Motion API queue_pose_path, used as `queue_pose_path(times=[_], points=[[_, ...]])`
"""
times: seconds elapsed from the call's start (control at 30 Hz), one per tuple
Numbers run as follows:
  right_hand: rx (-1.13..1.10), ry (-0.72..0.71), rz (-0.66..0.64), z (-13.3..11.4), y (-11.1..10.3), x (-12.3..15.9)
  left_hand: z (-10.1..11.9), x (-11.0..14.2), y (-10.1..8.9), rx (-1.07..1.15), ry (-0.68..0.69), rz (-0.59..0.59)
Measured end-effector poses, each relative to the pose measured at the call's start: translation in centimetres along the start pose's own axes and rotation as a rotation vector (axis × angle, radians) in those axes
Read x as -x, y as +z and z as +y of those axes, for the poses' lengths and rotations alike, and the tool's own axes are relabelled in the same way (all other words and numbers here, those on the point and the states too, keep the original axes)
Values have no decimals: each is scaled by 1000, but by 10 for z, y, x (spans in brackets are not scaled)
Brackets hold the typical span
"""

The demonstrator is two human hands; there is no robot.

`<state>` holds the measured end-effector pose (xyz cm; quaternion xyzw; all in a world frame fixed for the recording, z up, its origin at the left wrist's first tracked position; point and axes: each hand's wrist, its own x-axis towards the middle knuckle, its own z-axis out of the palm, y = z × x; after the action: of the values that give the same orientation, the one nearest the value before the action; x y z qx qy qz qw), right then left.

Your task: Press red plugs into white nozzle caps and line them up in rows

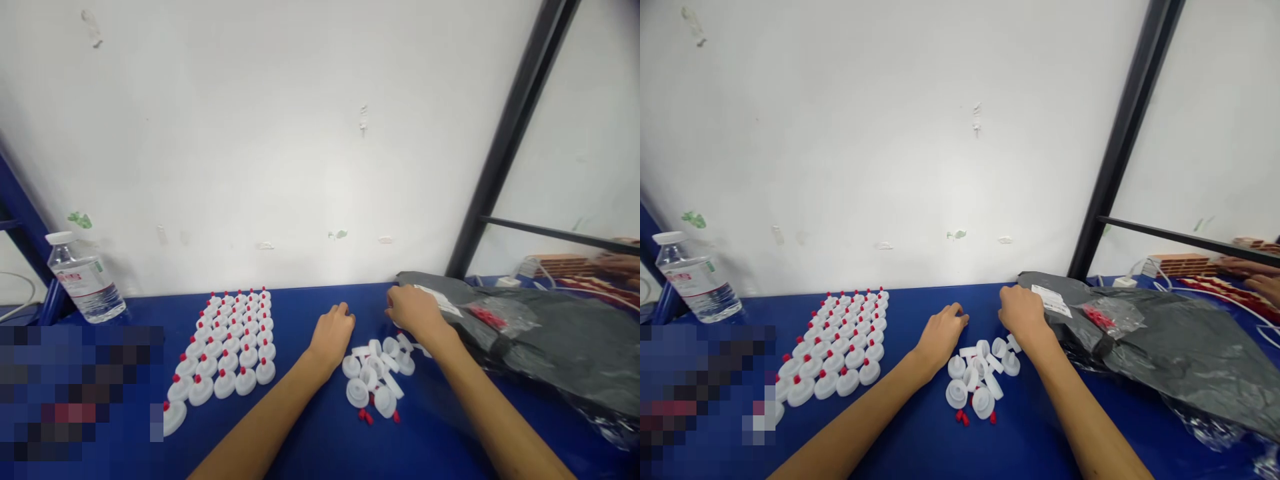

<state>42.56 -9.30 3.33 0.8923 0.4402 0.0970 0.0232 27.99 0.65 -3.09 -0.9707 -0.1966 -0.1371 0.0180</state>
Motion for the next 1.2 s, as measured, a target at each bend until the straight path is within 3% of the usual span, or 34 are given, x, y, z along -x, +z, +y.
queue_pose_path(times=[0.23,0.7,1.03,1.2], points=[[19,10,-83,-6,14,-1,-1,8,-4,-15,11,-15],[11,58,-36,5,12,0,-4,8,7,67,-39,88],[-209,-192,113,-15,27,-11,-9,9,9,256,-97,181],[-394,-353,144,-32,25,-7,-1,19,-1,352,-140,274]])
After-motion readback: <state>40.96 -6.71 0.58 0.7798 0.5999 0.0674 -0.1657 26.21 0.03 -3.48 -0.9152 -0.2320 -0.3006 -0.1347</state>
